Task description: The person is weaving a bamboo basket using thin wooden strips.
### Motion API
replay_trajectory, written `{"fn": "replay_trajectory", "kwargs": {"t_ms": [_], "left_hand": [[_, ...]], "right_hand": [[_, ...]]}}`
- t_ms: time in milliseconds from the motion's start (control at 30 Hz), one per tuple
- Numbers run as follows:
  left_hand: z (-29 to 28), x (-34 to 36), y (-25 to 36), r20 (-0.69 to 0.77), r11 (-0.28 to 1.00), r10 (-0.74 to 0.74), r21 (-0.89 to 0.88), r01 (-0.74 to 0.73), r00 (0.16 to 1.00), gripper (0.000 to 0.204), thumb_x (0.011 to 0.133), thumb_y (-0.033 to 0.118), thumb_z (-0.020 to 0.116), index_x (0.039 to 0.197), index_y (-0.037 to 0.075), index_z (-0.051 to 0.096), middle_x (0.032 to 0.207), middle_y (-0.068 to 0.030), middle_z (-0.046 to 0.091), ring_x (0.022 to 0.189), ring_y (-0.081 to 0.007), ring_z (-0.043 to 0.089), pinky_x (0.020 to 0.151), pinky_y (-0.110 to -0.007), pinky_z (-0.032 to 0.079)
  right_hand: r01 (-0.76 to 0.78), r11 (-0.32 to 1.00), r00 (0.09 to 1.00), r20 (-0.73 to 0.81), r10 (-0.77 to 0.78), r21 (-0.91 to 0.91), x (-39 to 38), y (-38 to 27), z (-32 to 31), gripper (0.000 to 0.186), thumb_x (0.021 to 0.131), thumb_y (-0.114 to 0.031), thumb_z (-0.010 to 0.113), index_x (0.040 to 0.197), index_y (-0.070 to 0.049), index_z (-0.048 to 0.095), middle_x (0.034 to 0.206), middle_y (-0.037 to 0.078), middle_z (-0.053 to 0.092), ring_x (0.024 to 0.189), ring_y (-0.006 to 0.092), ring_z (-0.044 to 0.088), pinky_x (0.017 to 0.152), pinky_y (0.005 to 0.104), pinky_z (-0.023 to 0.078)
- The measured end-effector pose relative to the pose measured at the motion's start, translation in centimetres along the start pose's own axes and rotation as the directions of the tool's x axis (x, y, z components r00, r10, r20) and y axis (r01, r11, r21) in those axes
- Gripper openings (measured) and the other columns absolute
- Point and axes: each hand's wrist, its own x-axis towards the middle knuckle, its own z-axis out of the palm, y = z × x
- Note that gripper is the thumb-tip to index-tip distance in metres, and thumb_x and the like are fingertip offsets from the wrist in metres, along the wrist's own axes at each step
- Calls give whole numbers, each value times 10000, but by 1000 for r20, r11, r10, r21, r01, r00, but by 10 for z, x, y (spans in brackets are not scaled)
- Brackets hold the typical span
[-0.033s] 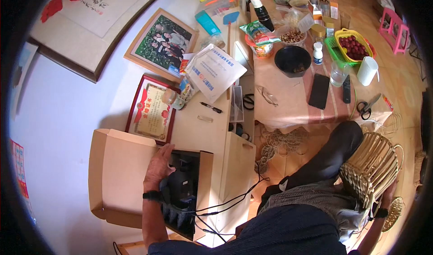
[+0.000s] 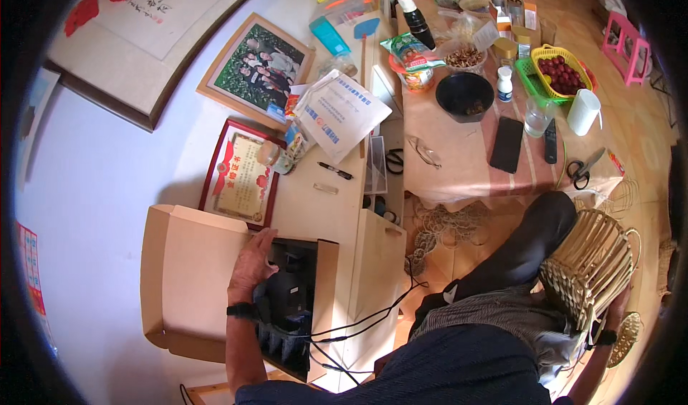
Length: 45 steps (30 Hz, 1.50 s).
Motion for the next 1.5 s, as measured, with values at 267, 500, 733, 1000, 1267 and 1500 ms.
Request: {"fn": "replay_trajectory", "kwargs": {"t_ms": [267, 500, 733, 1000, 1267, 1500], "left_hand": [[-18, -4, 10, -49, 1000, 16, 5, -15, 999, 1062, 660, 53, 999, 1602, 95, 512, 1617, -177, 567, 1495, -389, 549, 1256, -457, 478], [-1, 0, 6, -77, 1000, 5, -11, -6, 997, 1082, 654, 63, 1001, 1616, 98, 506, 1628, -180, 564, 1514, -380, 533, 1283, -454, 447], [1, 1, 1, -49, 1000, 6, 7, -6, 999, 1069, 674, 93, 998, 1621, 100, 502, 1632, -180, 563, 1525, -371, 526, 1295, -449, 432], [-11, -10, 2, -33, 997, 14, 81, -11, 999, 1087, 670, 110, 990, 1627, 86, 475, 1617, -202, 561, 1507, -389, 535, 1285, -455, 441], [-8, -13, -4, -24, 988, 38, 151, -34, 999, 1097, 665, 111, 985, 1620, 40, 448, 1610, -211, 543, 1520, -393, 513, 1283, -467, 439], [35, 5, -16, -48, 1000, 32, 2, -31, 998, 1016, 692, 79, 962, 1600, 57, 507, 1590, -217, 587, 1499, -415, 530, 1279, -490, 433]], "right_hand": [[-38, 999, 999, 20, 37, 29, 8, 12, -6, 550, 1150, -345, 442, 1478, 49, 642, 1396, 208, 719, 1252, 324, 687, 1102, 442, 532], [-4, 996, 998, -68, 11, 88, 21, 20, -22, 529, 1165, -359, 444, 1460, 23, 660, 1331, 134, 749, 1146, 234, 712, 1047, 402, 571], [70, 998, 994, -78, -70, -4, -2, -20, 5, 530, 1158, -363, 463, 1421, 46, 675, 1332, 185, 755, 1168, 275, 718, 1042, 435, 562], [36, 987, 999, 19, -40, 158, -15, -29, 39, 582, 1144, -418, 477, 1452, 44, 653, 1358, 171, 745, 1203, 267, 702, 1071, 426, 551], [-9, 996, 999, 51, 4, 88, -6, -9, 31, 514, 1165, -332, 455, 1476, 29, 647, 1403, 151, 721, 1232, 242, 691, 1087, 392, 547], [-124, 863, 983, -58, 175, 490, -15, -33, 24, 544, 1203, -405, 405, 1500, -13, 637, 1398, 124, 714, 1226, 229, 691, 1121, 404, 548]]}}
